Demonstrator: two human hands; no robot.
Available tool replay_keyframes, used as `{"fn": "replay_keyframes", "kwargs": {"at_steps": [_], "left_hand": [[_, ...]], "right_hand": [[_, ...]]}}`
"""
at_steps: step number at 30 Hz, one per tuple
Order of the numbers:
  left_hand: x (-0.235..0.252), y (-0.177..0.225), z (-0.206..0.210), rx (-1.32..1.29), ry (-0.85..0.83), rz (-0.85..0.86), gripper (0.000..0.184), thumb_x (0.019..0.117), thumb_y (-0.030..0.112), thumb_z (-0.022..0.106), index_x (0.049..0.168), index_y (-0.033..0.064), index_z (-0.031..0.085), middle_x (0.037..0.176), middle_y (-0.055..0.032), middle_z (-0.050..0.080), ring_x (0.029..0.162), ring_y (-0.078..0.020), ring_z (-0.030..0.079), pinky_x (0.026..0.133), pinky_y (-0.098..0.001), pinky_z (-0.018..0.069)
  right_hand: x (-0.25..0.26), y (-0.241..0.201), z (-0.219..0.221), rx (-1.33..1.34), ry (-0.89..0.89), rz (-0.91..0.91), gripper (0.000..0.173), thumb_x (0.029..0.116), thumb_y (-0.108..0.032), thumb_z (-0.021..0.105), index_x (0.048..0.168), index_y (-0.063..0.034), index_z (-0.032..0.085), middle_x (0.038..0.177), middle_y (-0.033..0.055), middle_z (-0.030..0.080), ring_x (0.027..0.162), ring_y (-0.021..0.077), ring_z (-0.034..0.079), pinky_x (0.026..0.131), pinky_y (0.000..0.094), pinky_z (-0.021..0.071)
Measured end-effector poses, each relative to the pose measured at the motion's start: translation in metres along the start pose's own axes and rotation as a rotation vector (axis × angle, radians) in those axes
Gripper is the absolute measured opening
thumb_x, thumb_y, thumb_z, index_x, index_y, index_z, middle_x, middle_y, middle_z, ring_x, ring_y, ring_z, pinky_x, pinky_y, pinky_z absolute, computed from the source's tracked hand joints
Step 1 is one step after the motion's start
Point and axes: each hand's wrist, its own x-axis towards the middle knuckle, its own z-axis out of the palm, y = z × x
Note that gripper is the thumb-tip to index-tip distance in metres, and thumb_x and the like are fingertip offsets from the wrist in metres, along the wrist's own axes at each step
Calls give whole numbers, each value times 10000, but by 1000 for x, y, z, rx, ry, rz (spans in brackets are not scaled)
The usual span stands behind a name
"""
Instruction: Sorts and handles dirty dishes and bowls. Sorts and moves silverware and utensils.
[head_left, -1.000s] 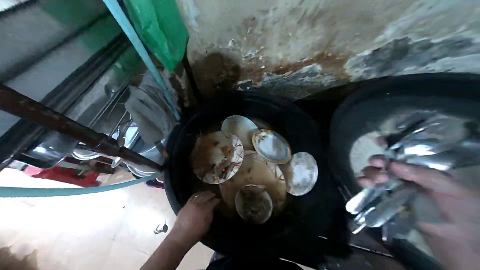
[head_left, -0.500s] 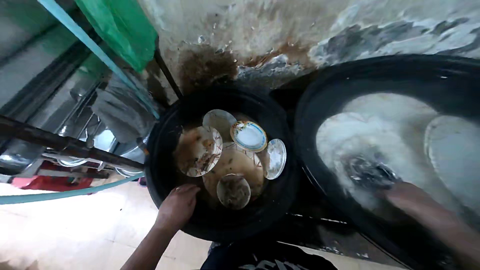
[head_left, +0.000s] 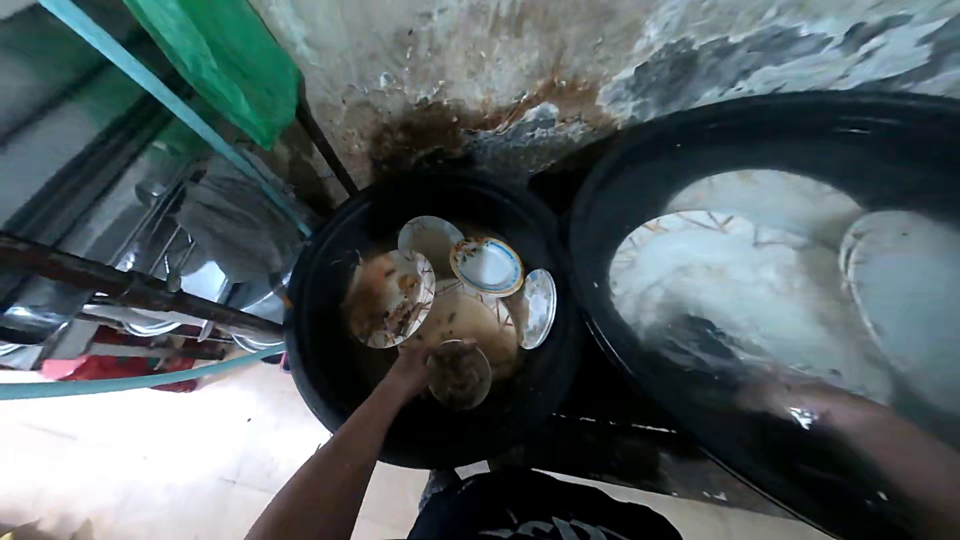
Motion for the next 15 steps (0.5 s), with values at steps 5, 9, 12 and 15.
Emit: {"fn": "replay_keyframes", "kwargs": {"at_steps": [5,9,12,15], "left_hand": [[-4,-3,-1,-289,70,-29,406,1039,114,567,1442,91,531,1225,-197,644,916,-271,697,786,-429,596],[-25,12,-15,-482,196,34,385,1007,101,601,1387,60,559,1131,-181,678,881,-256,704,759,-414,606],[-41,32,-27,-656,280,85,406,984,55,634,1387,73,582,1056,-153,707,778,-217,699,673,-362,598],[-53,48,-33,-709,278,142,391,999,39,585,1390,58,573,1044,-156,705,733,-222,709,647,-359,617]], "right_hand": [[47,40,17,582,412,7,403,905,-13,749,1264,87,596,1194,300,641,1132,429,617,990,610,469],[44,45,16,944,727,-152,550,857,18,772,1359,27,548,1206,257,649,1076,368,651,945,608,517],[36,48,15,932,943,-243,534,888,-82,774,1376,-14,570,1195,226,676,1039,344,675,925,602,530],[31,50,14,815,1068,-290,633,889,-129,753,1437,28,477,1303,287,605,1155,415,625,1002,626,489]]}}
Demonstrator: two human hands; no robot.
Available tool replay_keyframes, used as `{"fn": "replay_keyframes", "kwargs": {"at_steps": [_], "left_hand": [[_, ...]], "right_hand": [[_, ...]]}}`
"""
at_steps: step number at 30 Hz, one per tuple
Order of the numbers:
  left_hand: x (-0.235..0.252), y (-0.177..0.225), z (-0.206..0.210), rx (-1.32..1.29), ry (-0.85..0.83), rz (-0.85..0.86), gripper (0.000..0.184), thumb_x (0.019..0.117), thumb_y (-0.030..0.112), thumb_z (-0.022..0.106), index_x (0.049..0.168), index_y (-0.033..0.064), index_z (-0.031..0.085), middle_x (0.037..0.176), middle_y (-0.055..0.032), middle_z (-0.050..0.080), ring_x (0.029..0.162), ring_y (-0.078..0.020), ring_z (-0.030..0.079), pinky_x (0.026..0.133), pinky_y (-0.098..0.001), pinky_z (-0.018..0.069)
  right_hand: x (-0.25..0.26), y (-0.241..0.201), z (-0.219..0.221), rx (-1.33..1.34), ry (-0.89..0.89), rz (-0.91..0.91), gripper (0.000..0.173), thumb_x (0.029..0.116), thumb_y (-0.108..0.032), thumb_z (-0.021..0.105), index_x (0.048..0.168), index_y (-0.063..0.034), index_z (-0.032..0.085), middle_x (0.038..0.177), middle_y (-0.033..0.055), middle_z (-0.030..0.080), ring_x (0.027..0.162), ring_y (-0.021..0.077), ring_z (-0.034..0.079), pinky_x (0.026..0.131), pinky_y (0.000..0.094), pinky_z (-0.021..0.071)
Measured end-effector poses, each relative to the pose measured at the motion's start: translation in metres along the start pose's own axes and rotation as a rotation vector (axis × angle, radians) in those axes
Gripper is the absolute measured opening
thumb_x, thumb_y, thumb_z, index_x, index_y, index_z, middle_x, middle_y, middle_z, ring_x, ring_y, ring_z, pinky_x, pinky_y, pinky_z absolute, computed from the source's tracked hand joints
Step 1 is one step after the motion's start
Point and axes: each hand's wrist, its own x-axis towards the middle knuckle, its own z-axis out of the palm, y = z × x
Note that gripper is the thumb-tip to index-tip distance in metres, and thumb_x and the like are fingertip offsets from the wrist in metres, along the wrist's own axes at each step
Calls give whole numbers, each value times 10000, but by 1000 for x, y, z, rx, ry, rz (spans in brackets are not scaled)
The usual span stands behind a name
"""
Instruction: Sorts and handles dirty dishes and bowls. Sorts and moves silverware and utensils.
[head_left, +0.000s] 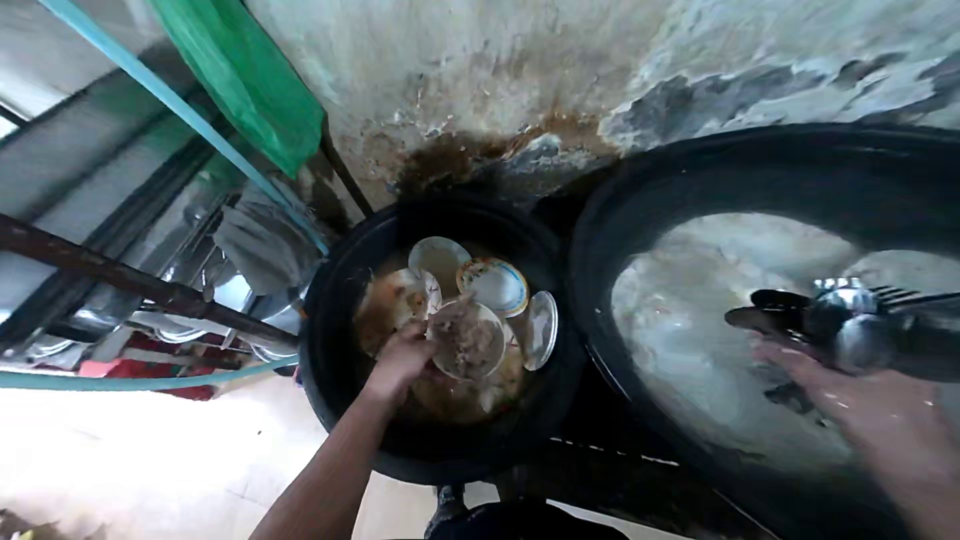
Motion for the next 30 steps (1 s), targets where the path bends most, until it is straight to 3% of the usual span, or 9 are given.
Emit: {"fn": "replay_keyframes", "kwargs": {"at_steps": [3,7,11,15,17,20,23,27,30], "left_hand": [[-4,9,8,-37,-41,20,367,1023,33,547,1391,34,546,1030,-159,704,733,-227,714,645,-358,619],[-7,12,20,-182,-144,25,359,1023,8,518,1382,15,501,1009,-175,695,749,-241,716,662,-370,625],[-14,19,34,-268,-176,14,360,1015,-10,520,1372,9,479,1015,-174,679,741,-239,707,659,-365,619],[-9,18,41,-341,-241,8,384,1015,0,528,1389,15,444,994,-177,680,731,-240,708,658,-362,622],[-6,18,41,-382,-262,16,368,997,-22,532,1358,-4,468,980,-184,682,705,-242,705,636,-361,622],[-5,24,37,-434,-279,-5,350,995,-39,527,1338,-8,464,917,-157,650,653,-221,685,604,-346,620],[-6,29,29,-437,-329,-15,341,1013,-20,505,1348,-4,441,866,-145,654,644,-209,692,606,-332,620],[-4,34,18,-435,-410,-2,335,1000,-18,500,1328,6,433,862,-147,662,675,-220,698,646,-348,622],[-3,38,7,-436,-458,6,357,993,-20,501,1340,13,420,875,-149,656,677,-222,693,647,-352,621]], "right_hand": [[2,-6,2,-293,-64,197,527,944,-172,749,1332,115,537,1186,407,607,1096,584,601,928,761,431],[11,-1,7,-561,-266,281,441,984,-169,673,1342,57,550,1135,390,633,1081,588,612,883,761,456],[20,18,14,-699,-514,324,433,1018,-183,619,1335,103,548,1268,367,602,1226,533,569,1015,690,429],[17,44,13,-609,-663,378,585,999,-159,656,1485,70,425,1474,328,476,1397,470,444,1158,595,340],[5,28,9,-516,-567,359,568,989,-100,656,1469,102,430,1458,354,475,1384,482,449,1156,596,335],[-4,6,10,-240,-273,353,518,922,-65,731,1368,99,525,1295,323,596,1193,427,601,1042,597,460],[-18,-23,8,64,10,326,489,919,-96,732,1346,44,538,1158,177,660,955,192,666,871,408,568],[-36,-44,4,212,205,144,439,941,-106,694,1323,71,567,1203,141,684,1056,109,675,954,292,561],[-53,-55,3,219,262,35,438,953,-155,685,1309,72,570,1147,118,692,975,83,685,888,279,587]]}}
